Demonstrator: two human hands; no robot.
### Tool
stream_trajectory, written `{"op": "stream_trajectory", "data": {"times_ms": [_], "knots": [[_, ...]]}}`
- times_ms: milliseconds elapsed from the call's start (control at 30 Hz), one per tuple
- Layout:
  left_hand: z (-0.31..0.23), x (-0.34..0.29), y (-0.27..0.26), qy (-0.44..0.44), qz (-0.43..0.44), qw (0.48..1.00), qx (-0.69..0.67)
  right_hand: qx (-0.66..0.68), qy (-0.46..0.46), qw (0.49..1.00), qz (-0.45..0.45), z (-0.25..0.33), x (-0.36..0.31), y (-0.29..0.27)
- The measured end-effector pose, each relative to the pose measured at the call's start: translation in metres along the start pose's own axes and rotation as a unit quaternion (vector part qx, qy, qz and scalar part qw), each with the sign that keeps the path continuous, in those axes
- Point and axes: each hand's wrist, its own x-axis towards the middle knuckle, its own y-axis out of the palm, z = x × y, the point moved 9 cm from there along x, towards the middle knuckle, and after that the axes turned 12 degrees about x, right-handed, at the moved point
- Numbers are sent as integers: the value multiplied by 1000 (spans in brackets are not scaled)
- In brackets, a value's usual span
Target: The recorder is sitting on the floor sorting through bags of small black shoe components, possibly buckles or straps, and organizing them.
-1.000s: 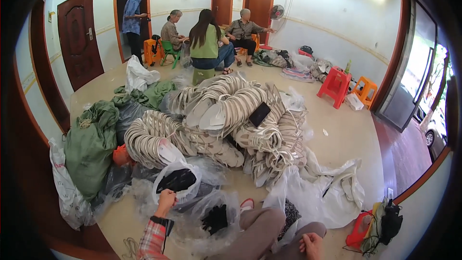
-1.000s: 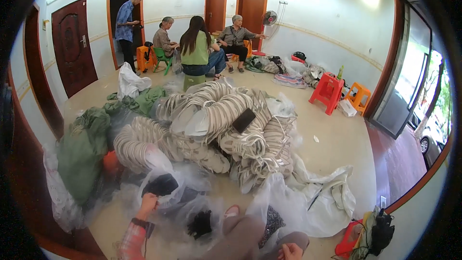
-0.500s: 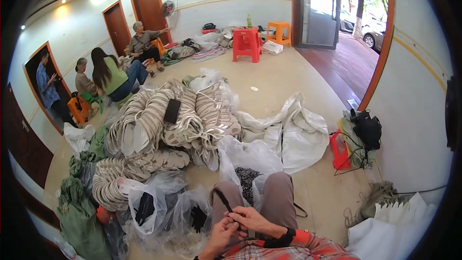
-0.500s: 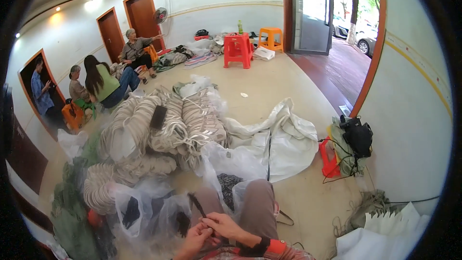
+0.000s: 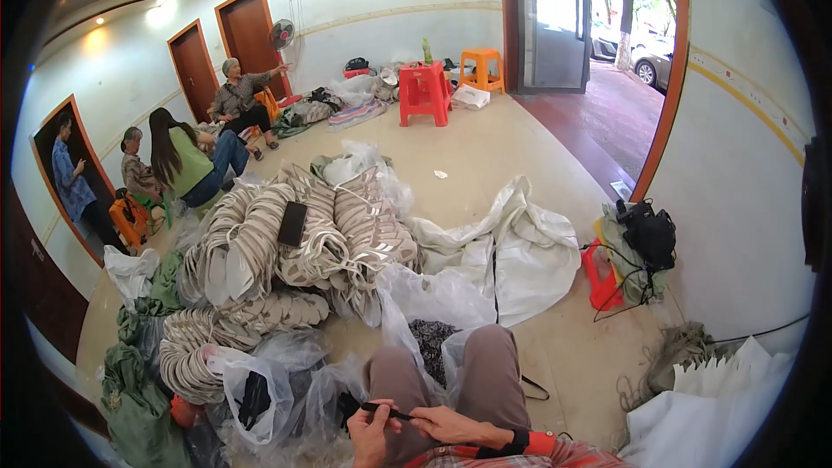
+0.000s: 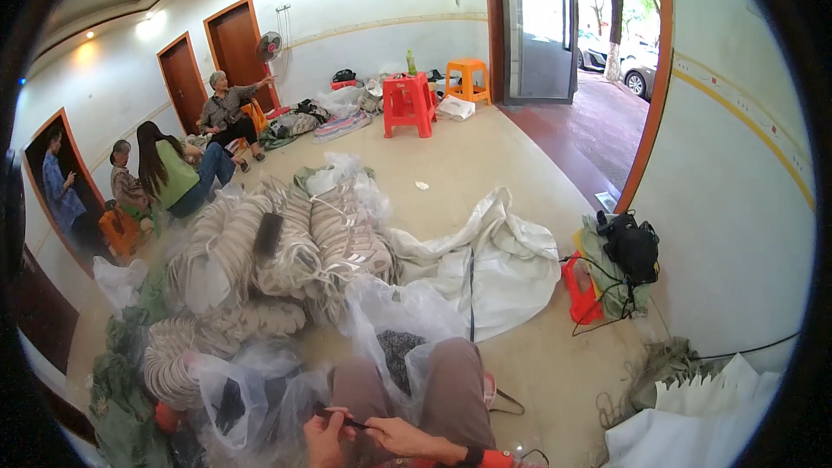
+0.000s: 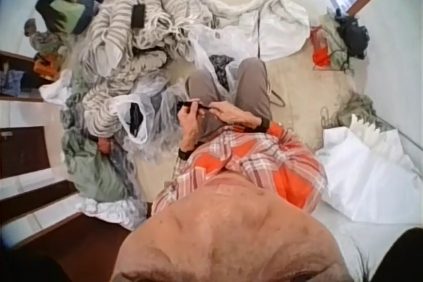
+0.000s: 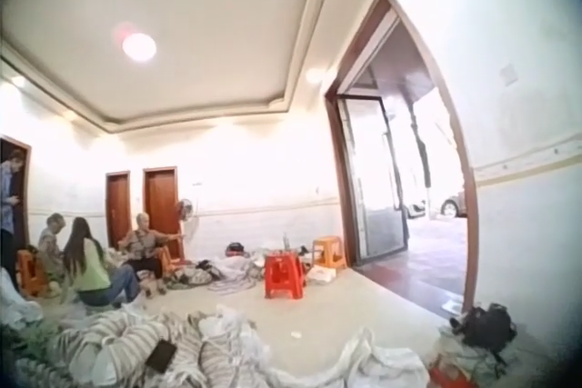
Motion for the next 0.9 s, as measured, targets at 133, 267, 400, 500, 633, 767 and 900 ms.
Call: {"op": "stream_trajectory", "data": {"times_ms": [133,267,400,500,633,767,900], "knots": [[-1,-4,-2,-27,-13,999,15,48,29,998,-1,2,-2,-3],[33,1,-17,-44,-15,999,-3,85,102,988,77,-8,3,19],[33,11,4,-24,60,998,-3,142,117,983,19,-1,-8,4],[37,11,2,-25,62,996,-54,183,15,979,-85,6,-11,-10],[51,5,-11,-30,58,998,-24,45,-53,993,-92,25,-4,-2],[53,5,-16,-33,50,996,-71,125,18,989,-72,24,-3,6],[62,9,-15,-48,83,987,-126,149,47,984,-91,30,-2,8]]}}
